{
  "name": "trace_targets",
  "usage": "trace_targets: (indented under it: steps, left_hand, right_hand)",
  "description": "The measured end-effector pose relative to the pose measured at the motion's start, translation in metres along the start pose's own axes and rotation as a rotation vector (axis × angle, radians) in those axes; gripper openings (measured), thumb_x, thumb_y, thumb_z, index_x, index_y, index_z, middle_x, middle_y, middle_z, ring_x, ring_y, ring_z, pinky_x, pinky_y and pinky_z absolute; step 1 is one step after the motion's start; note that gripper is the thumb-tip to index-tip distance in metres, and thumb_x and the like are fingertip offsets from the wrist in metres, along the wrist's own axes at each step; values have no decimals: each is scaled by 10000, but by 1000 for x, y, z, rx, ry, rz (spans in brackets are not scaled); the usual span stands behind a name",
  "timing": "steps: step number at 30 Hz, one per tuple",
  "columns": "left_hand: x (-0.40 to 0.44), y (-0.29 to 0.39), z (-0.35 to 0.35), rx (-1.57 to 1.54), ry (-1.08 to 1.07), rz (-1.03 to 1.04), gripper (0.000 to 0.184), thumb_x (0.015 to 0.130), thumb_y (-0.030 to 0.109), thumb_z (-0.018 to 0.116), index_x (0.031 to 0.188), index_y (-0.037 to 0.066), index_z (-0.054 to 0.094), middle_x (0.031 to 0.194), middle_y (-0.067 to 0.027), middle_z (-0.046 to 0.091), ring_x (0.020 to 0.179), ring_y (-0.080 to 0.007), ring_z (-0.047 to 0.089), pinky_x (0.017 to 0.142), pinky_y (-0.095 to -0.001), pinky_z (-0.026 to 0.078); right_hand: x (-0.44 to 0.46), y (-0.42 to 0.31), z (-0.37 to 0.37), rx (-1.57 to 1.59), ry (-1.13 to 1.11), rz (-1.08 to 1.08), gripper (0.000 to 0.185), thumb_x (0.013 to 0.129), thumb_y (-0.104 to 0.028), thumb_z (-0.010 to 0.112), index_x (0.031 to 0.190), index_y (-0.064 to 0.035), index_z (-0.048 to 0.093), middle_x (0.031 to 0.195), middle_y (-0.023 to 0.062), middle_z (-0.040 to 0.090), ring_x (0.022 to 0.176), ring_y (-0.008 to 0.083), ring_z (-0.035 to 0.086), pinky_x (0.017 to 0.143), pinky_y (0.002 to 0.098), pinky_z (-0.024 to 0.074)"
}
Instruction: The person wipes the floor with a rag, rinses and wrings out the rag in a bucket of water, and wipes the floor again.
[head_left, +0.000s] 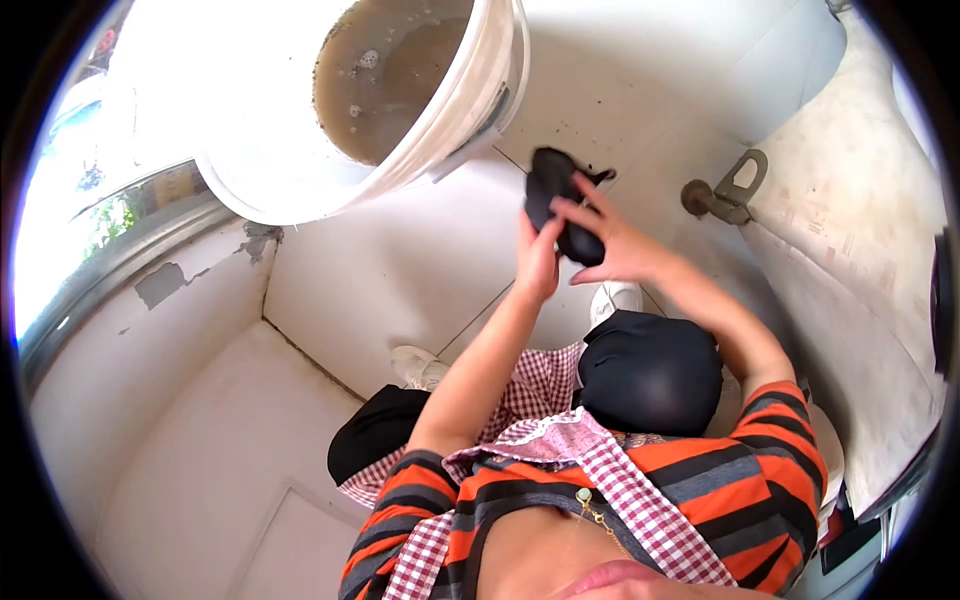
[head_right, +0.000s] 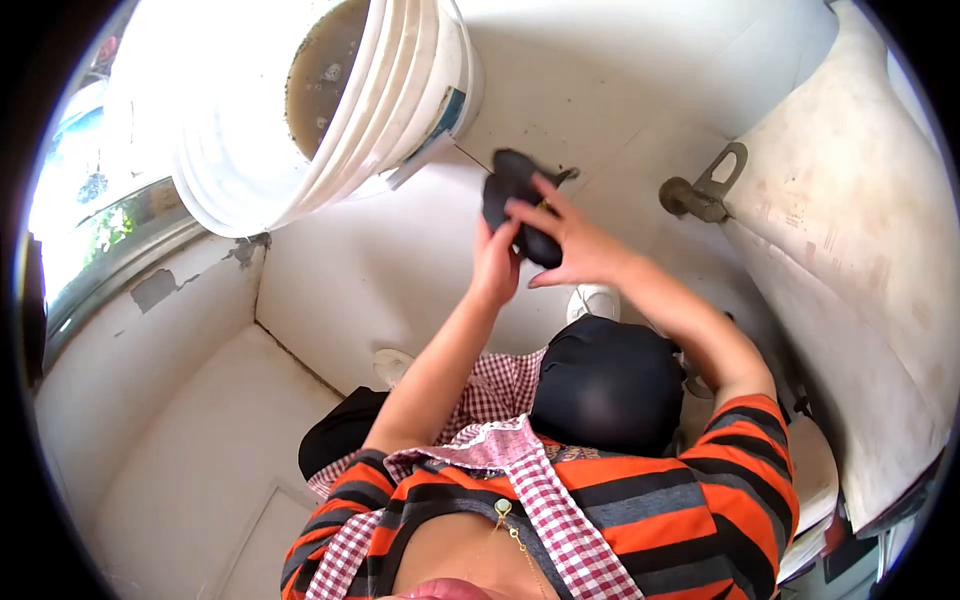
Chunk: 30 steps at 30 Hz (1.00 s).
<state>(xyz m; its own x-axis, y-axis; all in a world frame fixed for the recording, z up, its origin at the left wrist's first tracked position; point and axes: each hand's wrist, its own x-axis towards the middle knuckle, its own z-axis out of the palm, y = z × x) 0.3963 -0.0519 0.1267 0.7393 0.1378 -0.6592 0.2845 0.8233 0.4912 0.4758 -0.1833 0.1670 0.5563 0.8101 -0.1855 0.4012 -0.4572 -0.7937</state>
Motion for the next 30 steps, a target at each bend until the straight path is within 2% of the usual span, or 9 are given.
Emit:
trace_targets:
  steps: [1,4,9,10,12,14,20,26,30]
  left_hand:
    - [-2,-13,-12,-1,51,-43,492,861,133,554,1322,132,382,1233,-70,499,1108,-220,490,857,-378,452]
    - [-21,13,-45,1350,105,207,404,845,104,570,1243,109,501,1042,-87,623,970,-220,574,805,-374,470]
    - [-66,136,23,1518,292,1559,310,767,52,612,1070,-7,583,800,-54,673,701,-209,615,683,-332,446]
    - [-70,161,36,1538,351,1796,297,769,45,605,1057,-29,581,801,-58,676,687,-205,613,686,-322,440]
    - [-65,210,48,1637,485,1946,283,785,51,599,1051,-44,575,847,-74,673,726,-226,615,740,-334,437]
    - [-45,241,52,1677,496,1873,354,819,111,612,1138,-25,541,990,-105,656,821,-239,617,824,-368,433]
    - [-43,258,55,1345,353,965,446,896,300,567,1277,91,464,1183,-117,580,1014,-221,570,927,-378,400]
    - [-46,266,59,1527,307,754,496,882,341,569,1282,71,456,1169,-138,579,1106,-276,529,926,-369,398]
    - [-44,261,64,1595,239,672,493,879,339,567,1270,54,469,1193,-148,565,1121,-260,525,876,-336,429]
  right_hand:
    - [-4,19,19,44,38,-23,687,652,-122,750,1267,-245,468,1383,157,334,1188,374,442,915,422,442]
    - [-25,58,66,-229,18,-106,538,658,-22,661,1147,-209,537,1337,167,371,1108,380,486,875,414,463]
    - [-40,65,109,-735,-308,-217,360,803,-223,577,1164,-225,569,1472,14,237,1311,403,202,872,658,325]
    - [-31,87,119,-750,-156,-279,313,810,-241,567,1120,-239,606,1466,-10,248,1325,385,188,902,655,311]
    - [-13,108,105,-719,-77,-240,290,802,-225,561,1081,-250,633,1463,-42,253,1324,374,203,921,653,306]
    - [17,129,76,-760,69,-163,324,778,-186,569,1088,-263,625,1462,-54,256,1311,369,226,923,644,318]
    - [141,131,-56,-681,306,107,437,652,-12,661,1044,-202,617,1377,-2,380,1226,367,345,972,474,362]
    - [47,116,7,-633,374,-133,286,699,-98,629,974,-175,642,1316,31,446,1234,357,364,914,470,402]
    - [-31,132,38,-733,159,-66,252,755,-182,589,999,-212,643,1374,-21,392,1272,337,309,920,563,356]
